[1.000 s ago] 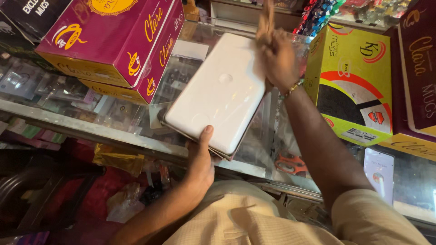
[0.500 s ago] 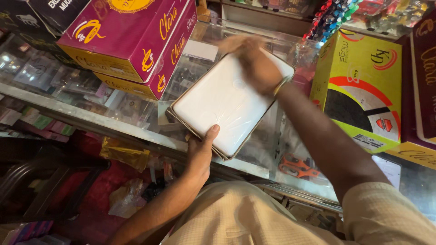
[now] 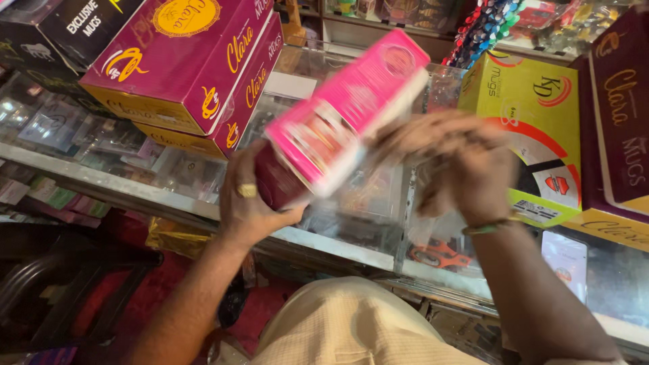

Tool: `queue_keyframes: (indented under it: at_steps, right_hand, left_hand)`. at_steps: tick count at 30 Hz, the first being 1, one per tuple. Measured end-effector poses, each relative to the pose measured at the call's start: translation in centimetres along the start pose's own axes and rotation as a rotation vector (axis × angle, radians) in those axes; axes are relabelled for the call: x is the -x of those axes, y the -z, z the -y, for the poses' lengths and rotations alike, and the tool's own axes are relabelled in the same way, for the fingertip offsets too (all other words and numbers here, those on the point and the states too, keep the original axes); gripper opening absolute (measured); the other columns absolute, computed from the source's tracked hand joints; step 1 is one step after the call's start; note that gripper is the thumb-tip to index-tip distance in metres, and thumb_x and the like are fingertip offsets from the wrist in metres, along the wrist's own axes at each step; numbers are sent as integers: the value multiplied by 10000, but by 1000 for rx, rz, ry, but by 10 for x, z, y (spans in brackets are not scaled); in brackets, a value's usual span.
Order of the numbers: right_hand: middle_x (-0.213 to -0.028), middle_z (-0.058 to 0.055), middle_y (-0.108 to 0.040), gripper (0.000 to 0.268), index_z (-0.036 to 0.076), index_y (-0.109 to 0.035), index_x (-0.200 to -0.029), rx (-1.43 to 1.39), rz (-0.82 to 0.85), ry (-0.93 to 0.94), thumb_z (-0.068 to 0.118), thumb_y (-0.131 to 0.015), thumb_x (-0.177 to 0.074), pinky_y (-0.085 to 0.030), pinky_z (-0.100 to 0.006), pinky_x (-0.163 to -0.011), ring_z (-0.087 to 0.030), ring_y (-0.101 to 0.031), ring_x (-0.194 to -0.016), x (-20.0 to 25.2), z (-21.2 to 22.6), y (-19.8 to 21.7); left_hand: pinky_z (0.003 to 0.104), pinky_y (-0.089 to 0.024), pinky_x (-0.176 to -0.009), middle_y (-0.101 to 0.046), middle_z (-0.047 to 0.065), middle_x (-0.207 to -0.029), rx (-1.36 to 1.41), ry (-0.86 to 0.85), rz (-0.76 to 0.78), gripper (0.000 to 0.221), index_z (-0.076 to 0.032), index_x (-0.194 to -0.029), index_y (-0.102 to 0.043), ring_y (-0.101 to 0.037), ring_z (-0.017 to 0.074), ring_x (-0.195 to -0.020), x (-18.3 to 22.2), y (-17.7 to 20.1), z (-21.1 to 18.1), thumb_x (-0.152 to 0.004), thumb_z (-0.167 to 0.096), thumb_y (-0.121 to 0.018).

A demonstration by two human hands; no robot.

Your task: The person wipes the exterior of several product boxes with a cloth, then opens them to wipe the interior foam inserts and plastic packaging. The person handles multiple boxes, including a 'Gossip Time' box and a 'Clara Mugs' box, cleaning each surface before closing the boxes.

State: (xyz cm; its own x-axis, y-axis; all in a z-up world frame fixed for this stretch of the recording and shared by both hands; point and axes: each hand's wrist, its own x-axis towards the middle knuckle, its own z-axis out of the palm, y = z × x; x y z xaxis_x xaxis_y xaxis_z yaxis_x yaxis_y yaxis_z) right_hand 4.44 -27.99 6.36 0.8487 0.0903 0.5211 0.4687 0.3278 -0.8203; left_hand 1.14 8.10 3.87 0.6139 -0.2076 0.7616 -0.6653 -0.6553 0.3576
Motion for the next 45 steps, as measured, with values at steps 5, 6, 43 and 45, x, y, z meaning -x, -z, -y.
queue_keyframes:
  at_steps: [5, 6, 43, 45]
  right_hand:
    - [-1209, -155, -698, 183, -60, -660, -1203, 36, -207, 9, -41, -536, -1070, -560, -292, -948, -201, -683, -1053, -14, 25, 7]
    - [-1225, -140, -704, 250, -49, -652, -1235, 60, -123, -70, -21, -503, -1035, -557, -302, -982, -202, -681, -1094, -14, 23, -4]
    - [-1065, -269, -704, 515, 90, -651, -1148, 1467, -89, -502, 548, -531, -943, -496, -562, -887, -479, -654, -1018, -86, -105, 22]
    - [-1066, -255, -695, 481, 90, -642, -1172, 1379, -218, -436, 508, -561, -950, -491, -567, -840, -481, -646, -996, -68, -96, 6]
  left_hand:
    - [526, -387, -1204, -426, 92, -1387, -265, -559, 154, 814, -299, -1505, -399, -492, 257, -1309, -1, 4, 6, -836, -406, -850]
    - [521, -376, -1237, -425, 76, -1396, -339, -649, 190, 756, -352, -1511, -416, -485, 221, -1345, 2, 1, 6, -904, -303, -864]
    - [458, -336, -1203, -362, 246, -1572, 1001, 907, -385, 940, -65, -1562, -122, -425, 313, -1434, 45, -53, -12, -913, -217, -784]
    - [432, -429, -1178, -508, 245, -1463, 1066, 883, -512, 819, 92, -1570, -349, -537, 274, -1336, 31, -47, -2, -936, -164, -801]
